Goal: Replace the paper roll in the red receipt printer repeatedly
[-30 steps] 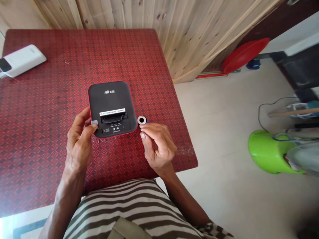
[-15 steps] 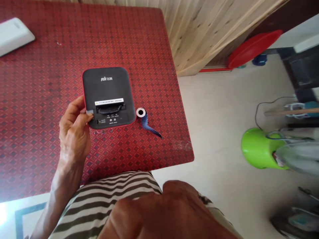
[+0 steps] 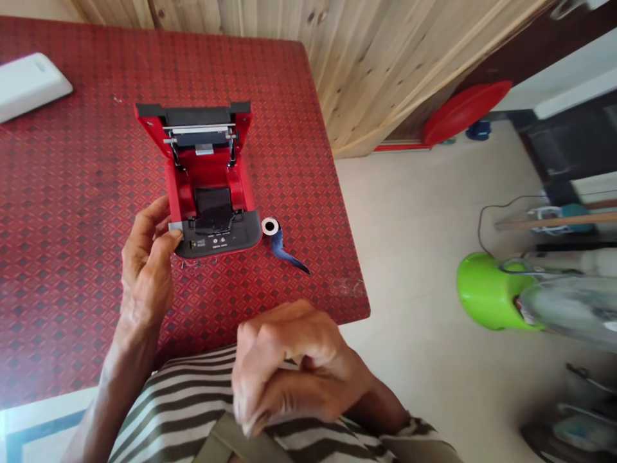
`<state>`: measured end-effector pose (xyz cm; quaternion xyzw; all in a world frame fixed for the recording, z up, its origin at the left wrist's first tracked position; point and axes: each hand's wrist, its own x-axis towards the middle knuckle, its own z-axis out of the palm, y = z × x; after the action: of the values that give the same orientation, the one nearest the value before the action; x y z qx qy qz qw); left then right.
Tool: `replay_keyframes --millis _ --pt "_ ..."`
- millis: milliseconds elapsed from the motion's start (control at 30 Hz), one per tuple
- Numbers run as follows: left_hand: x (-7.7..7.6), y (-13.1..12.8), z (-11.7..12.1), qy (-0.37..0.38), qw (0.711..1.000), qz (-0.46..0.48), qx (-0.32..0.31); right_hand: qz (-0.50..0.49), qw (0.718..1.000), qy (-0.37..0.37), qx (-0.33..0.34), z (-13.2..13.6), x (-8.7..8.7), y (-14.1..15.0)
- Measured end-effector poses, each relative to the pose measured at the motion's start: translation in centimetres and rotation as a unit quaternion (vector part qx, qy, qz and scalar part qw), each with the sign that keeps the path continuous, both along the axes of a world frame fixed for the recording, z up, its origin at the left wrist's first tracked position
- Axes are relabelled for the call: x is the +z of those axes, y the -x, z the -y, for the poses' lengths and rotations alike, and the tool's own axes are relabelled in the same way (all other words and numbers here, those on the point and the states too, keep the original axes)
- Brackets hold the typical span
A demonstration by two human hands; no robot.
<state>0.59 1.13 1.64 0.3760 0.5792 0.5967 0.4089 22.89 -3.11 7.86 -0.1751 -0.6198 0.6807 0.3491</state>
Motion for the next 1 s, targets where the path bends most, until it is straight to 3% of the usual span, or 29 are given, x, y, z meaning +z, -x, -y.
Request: replay_keyframes --millis 100,167,233,300,367,467,567,667,767,1000 --pt "-0.6 0.5 0.1 -0.017 1.000 -0.010 -0.015 -0.044 0.995 -0.062 -0.061 -2.9 0.8 -0.6" --pt "-0.8 0.7 0.0 -0.018 0.999 -0.024 -0.020 0.016 0.982 -0.147 -0.118 -5.2 1.2 -0.7" --pt "-1.0 0.7 0.0 -0.020 0.998 -0.053 -0.024 0.116 0.946 -0.236 -0.188 -7.9 1.3 -0.4" --pt "-1.1 0.4 0.2 -0.027 0.996 -0.087 -0.023 0.235 0.888 -0.331 -0.214 -10.6 1.1 0.5" --pt "-1.2 0.0 0.5 -0.033 0.993 -0.115 -0.017 0.355 0.822 -0.401 -0.193 -13.0 0.9 1.9" --pt "-1.5 -0.4 0.8 -0.024 0.990 -0.135 -0.013 0.507 0.738 -0.435 -0.100 -15.4 1.2 4.7" --pt "-1.6 -0.5 1.0 -0.017 0.989 -0.142 -0.020 0.583 0.684 -0.439 -0.006 -16.4 1.7 6.9" --pt "-1.6 -0.4 1.0 -0.016 0.990 -0.141 -0.023 0.603 0.667 -0.436 0.042 -16.9 1.9 8.2" --pt "-1.5 -0.4 0.9 -0.009 0.991 -0.131 -0.023 0.608 0.668 -0.424 0.058 -17.5 1.9 8.5" --pt "-1.6 -0.5 0.9 -0.001 0.995 -0.099 -0.017 0.553 0.721 -0.417 0.024 -17.2 1.7 7.6"
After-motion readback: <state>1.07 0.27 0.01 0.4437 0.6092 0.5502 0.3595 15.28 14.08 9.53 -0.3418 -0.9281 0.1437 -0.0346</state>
